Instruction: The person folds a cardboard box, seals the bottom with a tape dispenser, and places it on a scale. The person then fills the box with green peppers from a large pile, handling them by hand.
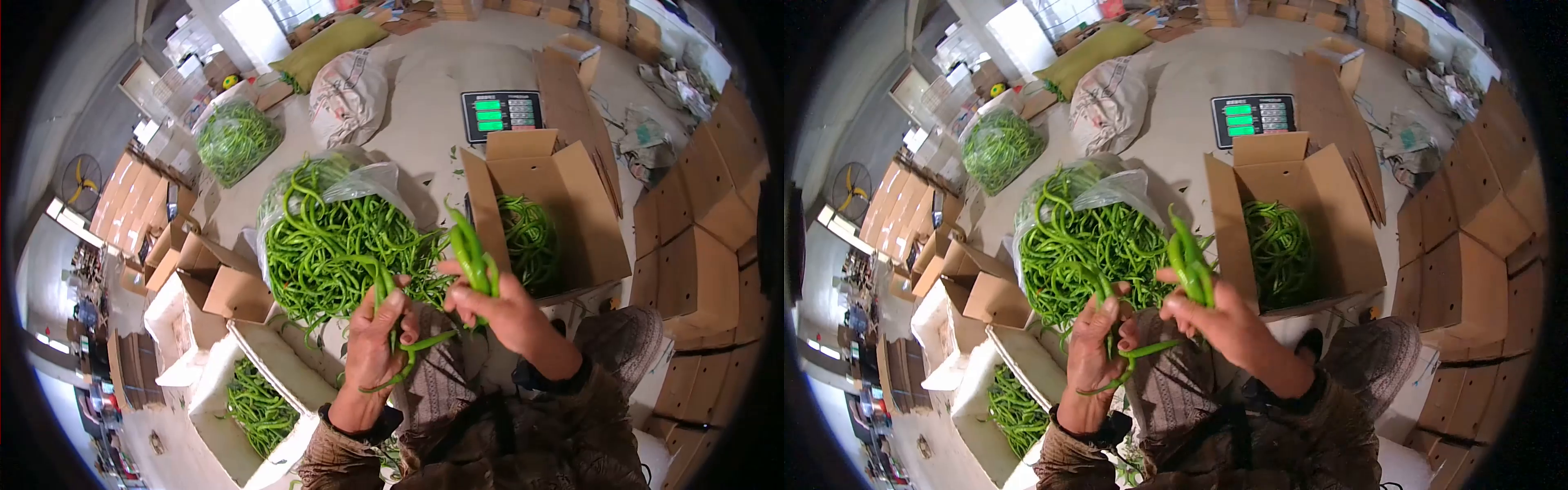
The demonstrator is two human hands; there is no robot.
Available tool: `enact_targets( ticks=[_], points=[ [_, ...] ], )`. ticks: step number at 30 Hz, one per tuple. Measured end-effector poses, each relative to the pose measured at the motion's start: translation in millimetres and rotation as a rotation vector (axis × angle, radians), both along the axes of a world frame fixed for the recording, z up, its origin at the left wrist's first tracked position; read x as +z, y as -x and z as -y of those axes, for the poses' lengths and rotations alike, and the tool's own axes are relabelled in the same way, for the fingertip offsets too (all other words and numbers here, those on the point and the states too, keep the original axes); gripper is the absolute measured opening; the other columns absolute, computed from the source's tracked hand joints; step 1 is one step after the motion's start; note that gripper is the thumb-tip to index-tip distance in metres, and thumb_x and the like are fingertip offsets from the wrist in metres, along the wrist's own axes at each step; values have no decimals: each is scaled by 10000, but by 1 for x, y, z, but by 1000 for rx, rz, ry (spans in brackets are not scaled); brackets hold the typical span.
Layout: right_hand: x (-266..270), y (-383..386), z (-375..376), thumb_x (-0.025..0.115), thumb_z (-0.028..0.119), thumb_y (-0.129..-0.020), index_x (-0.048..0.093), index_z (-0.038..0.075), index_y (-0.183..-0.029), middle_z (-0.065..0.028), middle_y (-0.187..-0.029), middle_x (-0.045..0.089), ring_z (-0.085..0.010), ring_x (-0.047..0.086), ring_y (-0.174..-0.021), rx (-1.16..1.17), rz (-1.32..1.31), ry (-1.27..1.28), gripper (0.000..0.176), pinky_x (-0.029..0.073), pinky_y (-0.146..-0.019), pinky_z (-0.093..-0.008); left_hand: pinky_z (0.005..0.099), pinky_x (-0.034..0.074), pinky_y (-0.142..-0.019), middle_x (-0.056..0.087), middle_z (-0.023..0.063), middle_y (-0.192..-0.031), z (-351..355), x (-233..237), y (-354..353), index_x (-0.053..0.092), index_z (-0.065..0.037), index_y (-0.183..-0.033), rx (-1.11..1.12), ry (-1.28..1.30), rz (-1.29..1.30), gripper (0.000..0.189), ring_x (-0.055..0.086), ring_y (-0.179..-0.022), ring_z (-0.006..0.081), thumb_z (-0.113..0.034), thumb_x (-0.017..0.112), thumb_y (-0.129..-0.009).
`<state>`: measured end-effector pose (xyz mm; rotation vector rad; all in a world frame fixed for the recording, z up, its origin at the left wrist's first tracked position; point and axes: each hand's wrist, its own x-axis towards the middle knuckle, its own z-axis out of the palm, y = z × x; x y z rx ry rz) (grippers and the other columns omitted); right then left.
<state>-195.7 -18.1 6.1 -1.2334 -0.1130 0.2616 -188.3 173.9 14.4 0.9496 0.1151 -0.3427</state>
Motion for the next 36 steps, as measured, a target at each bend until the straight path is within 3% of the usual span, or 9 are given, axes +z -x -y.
enact_targets(
  ticks=[4, 8, 12, 16, 19, 20, 25, 28, 36],
  points=[
    [3, 24, -9, 573, 62, -858, 418, 14, -978, -259, -864, 567, -450, 588, -839, -111, 362, 748, 202, 471, -668, -499, 184, 355, -497, 568, 13, -829, 32, 12, -15, 575, -8, -1136, -136, -90, -27, 289, 493, -667, 56, -176, 646, -912],
    [8, 40, 0, 565, 55, -801, 472, 15, -975, -159, -779, 550, -322, 615, -742, -229, 584, 1266, 201, 499, -635, -422, 177, 353, -516, 619, 18, -907, 36, 11, -16, 579, -9, -1177, -267, 35, -49, 357, 501, -681, 53, -161, 691, -874],
    [3, 49, 4, 555, 68, -781, 522, -10, -1047, -89, -786, 532, -213, 601, -757, -275, 718, 1505, 280, 510, -634, -340, 158, 361, -476, 610, 52, -927, 49, 0, -11, 549, 19, -1196, -253, -274, 39, 465, 523, -694, 65, -219, 714, -833],
    [0, 58, 31, 566, 111, -836, 512, -51, -1204, -180, -952, 596, -306, 615, -878, -224, 795, 1053, 405, 521, -734, -359, 172, 344, -475, 612, 34, -857, 53, -2, -16, 581, 7, -1144, -242, -186, 16, 370, 475, -587, 45, -193, 662, -843],
    [35, 65, 93, 521, 272, -961, 496, -15, -1286, -204, -1214, 592, -270, 597, -1108, 131, 111, 350, 433, 525, -824, -351, 178, 376, -412, 548, 41, -826, 42, -19, -29, 518, 12, -1184, -338, 163, -24, 423, 433, -524, 63, -247, 616, -864],
    [25, 66, 103, 521, 307, -967, 530, 2, -1254, -180, -1197, 609, -243, 616, -1074, -28, -49, -31, 419, 536, -789, -334, 184, 406, -416, 543, 35, -829, 43, -20, -30, 510, 12, -1190, -365, 222, -56, 441, 460, -560, 75, -276, 622, -875],
    [4, 56, 138, 552, 314, -964, 547, 2, -1165, -59, -902, 626, -70, 511, -605, -292, -148, -449, 371, 398, -473, -205, 198, 419, -437, 517, 23, -828, 61, -25, -33, 498, 12, -1208, -385, 332, -35, 461, 421, -601, 85, -303, 607, -889],
    [11, 49, 137, 547, 264, -969, 541, 19, -1147, -10, -806, 564, -27, 346, -515, -351, -143, -519, 303, 278, -417, -181, 206, 424, -455, 507, 20, -825, 72, -22, -37, 498, 12, -1209, -406, 336, -11, 461, 415, -611, 86, -310, 598, -895],
    [0, 34, 156, 534, 193, -968, 536, 24, -1119, -7, -809, 552, -22, 356, -524, -386, -78, -462, 227, 278, -435, -171, 209, 422, -463, 495, 22, -821, 93, -23, -46, 489, 8, -1213, -433, 325, -13, 469, 405, -605, 94, -309, 608, -888]
  ],
)
